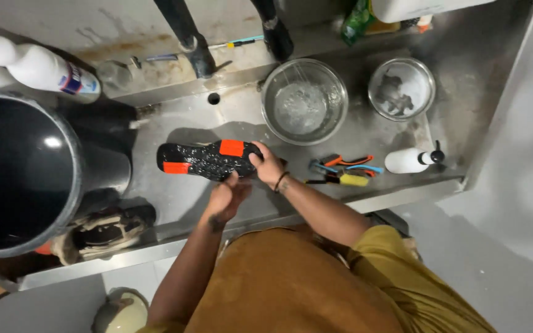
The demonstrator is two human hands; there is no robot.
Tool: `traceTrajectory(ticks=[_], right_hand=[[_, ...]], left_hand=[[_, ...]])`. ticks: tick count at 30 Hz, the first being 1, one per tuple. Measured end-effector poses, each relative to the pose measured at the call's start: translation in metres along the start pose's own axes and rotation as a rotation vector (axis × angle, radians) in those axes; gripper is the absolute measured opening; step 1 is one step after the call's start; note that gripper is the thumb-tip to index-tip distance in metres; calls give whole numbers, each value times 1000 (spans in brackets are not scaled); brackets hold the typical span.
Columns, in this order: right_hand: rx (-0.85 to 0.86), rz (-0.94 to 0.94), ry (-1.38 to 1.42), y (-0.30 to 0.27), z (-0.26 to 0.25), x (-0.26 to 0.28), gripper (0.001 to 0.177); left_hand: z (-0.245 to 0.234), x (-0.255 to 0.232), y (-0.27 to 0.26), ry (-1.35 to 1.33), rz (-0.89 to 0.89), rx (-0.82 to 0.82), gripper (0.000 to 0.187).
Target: The person scrubs a black and orange sneaker with a yellow sponge under running water in a stainless steel sink. They rinse the shoe, wipe their apron with a pink cloth, and continue scrubbing different areas of the shoe with the sponge and a brush.
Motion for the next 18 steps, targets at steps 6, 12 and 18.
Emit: traceTrajectory(ticks=[6,12,18], right_hand=[[224,48,117,23,-19,17,51],[177,13,-208,-39,-55,56,71],[263,-706,-1137,-60,-112,-88,31]], left_hand=[[24,-86,-17,2696,422,-356,105],[-32,-138,58,2907,430,1,109],[-45,-143,21,2519,295,-177,102]])
Point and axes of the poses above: each hand's wrist, its own y-axis towards the middle knuckle, its own z-axis out of the palm, x = y × z, the point moved 2 cm from there along y, towards the middle knuckle, and after that the axes turned 1 degree about y, right-handed, at the moved point
